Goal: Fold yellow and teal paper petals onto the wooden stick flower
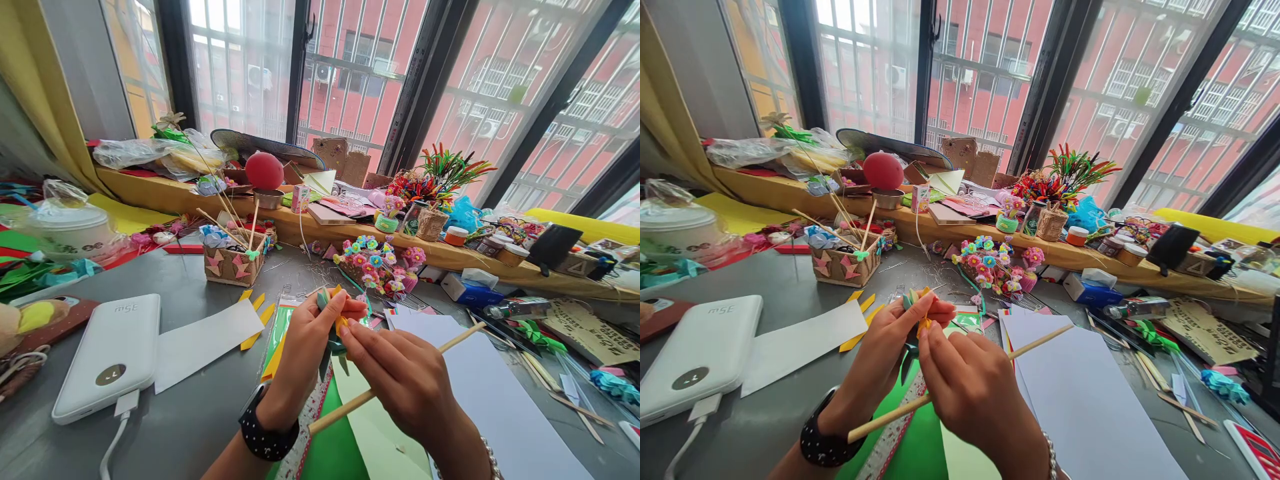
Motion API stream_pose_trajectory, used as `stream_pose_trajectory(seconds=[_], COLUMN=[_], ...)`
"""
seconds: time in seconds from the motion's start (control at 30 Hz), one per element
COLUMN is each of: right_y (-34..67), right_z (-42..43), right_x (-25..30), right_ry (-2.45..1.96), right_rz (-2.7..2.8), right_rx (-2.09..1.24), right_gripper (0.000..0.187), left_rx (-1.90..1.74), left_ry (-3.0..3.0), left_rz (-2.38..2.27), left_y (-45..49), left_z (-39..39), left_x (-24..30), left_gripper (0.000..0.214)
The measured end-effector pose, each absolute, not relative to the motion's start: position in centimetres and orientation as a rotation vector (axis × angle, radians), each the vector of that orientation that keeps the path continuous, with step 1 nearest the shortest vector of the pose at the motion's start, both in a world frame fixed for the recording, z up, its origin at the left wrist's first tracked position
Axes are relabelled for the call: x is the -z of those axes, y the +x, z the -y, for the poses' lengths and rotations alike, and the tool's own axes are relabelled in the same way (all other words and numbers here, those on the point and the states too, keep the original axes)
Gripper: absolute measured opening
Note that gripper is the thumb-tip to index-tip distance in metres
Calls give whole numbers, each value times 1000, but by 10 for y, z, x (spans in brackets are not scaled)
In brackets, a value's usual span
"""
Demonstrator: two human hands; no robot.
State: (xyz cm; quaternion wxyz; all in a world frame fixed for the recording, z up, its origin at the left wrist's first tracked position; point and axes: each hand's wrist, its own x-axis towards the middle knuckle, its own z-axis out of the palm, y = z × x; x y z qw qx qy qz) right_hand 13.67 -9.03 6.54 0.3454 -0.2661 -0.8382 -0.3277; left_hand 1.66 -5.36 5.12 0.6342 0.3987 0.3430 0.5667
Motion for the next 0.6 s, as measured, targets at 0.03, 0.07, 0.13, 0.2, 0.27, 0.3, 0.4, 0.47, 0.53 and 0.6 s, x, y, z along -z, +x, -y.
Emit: stream_pose_trajectory(seconds=[0.03,0.07,0.13,0.2,0.27,0.3,0.4,0.47,0.53,0.6], right_y=[137,137,137,138,138,138,138,138,138,138], right_z=[90,90,90,91,91,91,91,91,90,90], right_x=[-65,-66,-66,-66,-65,-65,-65,-65,-65,-64], right_ry=[-692,-694,-701,-703,-697,-692,-688,-689,-688,-687], right_rz=[2180,2182,2183,2187,2194,2201,2219,2223,2222,2217], right_rx=[856,862,872,877,881,885,901,901,891,875], right_gripper=[26,26,27,28,28,27,26,27,27,28], left_rx=[-1296,-1296,-1297,-1297,-1296,-1295,-1295,-1295,-1296,-1296], left_ry=[913,915,914,909,906,909,922,926,928,934], left_rz=[-786,-786,-784,-780,-775,-773,-768,-764,-758,-758], left_y=[17,17,17,17,17,17,17,17,18,18], left_z=[54,54,54,54,54,54,54,53,53,53], left_x=[-51,-51,-50,-50,-50,-50,-50,-50,-49,-49], left_gripper=[23,23,23,23,23,22,22,22,23,23])
